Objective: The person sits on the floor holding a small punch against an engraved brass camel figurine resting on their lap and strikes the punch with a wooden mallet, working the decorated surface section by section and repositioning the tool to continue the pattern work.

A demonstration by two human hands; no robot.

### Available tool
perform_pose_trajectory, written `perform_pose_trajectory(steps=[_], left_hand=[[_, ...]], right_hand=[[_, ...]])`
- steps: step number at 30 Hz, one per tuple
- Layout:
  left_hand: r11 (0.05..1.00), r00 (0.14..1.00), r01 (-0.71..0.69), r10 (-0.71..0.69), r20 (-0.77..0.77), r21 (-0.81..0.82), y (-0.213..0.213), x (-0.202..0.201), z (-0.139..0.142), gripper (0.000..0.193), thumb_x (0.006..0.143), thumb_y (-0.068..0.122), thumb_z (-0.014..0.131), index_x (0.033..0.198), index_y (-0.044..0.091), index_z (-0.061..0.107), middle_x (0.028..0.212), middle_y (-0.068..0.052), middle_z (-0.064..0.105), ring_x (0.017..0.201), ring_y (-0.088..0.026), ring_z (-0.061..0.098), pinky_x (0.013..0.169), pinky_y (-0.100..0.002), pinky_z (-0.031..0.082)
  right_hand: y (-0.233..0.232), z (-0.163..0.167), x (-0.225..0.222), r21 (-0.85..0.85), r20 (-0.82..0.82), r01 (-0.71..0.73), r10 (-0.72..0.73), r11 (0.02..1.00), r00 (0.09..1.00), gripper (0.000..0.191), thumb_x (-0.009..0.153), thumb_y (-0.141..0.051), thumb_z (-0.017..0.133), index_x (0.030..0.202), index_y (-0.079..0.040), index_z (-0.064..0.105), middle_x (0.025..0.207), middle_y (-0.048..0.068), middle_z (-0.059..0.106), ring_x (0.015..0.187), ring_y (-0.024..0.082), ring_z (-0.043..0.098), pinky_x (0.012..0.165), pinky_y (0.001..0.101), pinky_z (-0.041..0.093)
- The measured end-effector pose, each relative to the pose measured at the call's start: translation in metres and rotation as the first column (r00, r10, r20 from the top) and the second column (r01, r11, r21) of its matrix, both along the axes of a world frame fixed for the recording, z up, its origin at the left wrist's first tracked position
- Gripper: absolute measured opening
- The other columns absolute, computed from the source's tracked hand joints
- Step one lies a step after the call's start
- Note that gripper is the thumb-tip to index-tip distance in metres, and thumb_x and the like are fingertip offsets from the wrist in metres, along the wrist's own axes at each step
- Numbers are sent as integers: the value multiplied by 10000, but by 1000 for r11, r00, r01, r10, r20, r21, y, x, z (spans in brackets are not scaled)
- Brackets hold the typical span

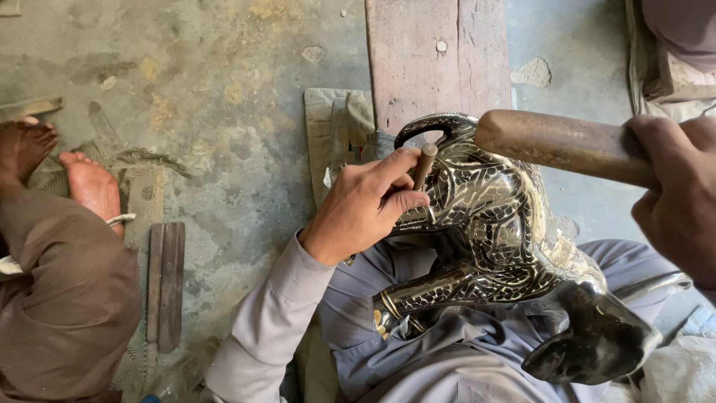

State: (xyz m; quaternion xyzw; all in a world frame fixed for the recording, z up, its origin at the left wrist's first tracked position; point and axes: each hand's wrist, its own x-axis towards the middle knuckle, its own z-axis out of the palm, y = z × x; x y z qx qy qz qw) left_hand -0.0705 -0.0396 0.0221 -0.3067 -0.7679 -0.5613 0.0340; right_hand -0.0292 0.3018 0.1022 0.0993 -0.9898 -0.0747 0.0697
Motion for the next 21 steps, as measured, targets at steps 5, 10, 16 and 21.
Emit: perform_pose_trajectory(steps=[5,10,16,21], left_hand=[[997,997,56,-52,58,-57,-3,-4,2,345,949,204,775,1186,56,573,898,-103,723,772,-266,746,644,-384,540],[995,997,66,-63,40,-70,-1,-6,3,362,947,207,779,1186,55,553,892,-112,703,800,-293,737,653,-393,536],[995,997,69,-67,26,-72,2,-9,2,362,937,207,790,1172,60,558,885,-123,690,791,-307,718,660,-397,535],[995,996,75,-72,50,-67,2,-8,2,391,933,209,776,1240,75,573,876,-101,705,767,-293,716,646,-383,538]], right_hand=[[-6,14,-28,-388,93,17,20,922,995,651,787,192,570,1422,55,604,1091,220,653,852,276,662,751,408,556],[-40,26,-27,-268,89,5,19,963,996,505,758,70,752,1240,-30,642,985,146,708,858,267,686,783,392,566],[-47,33,-37,-337,62,-71,97,939,993,434,776,1,753,1201,-38,678,975,125,729,856,228,715,801,392,585],[-42,36,-31,-445,117,46,8,894,993,475,783,44,692,1255,23,649,974,218,716,856,317,732,744,413,586]])
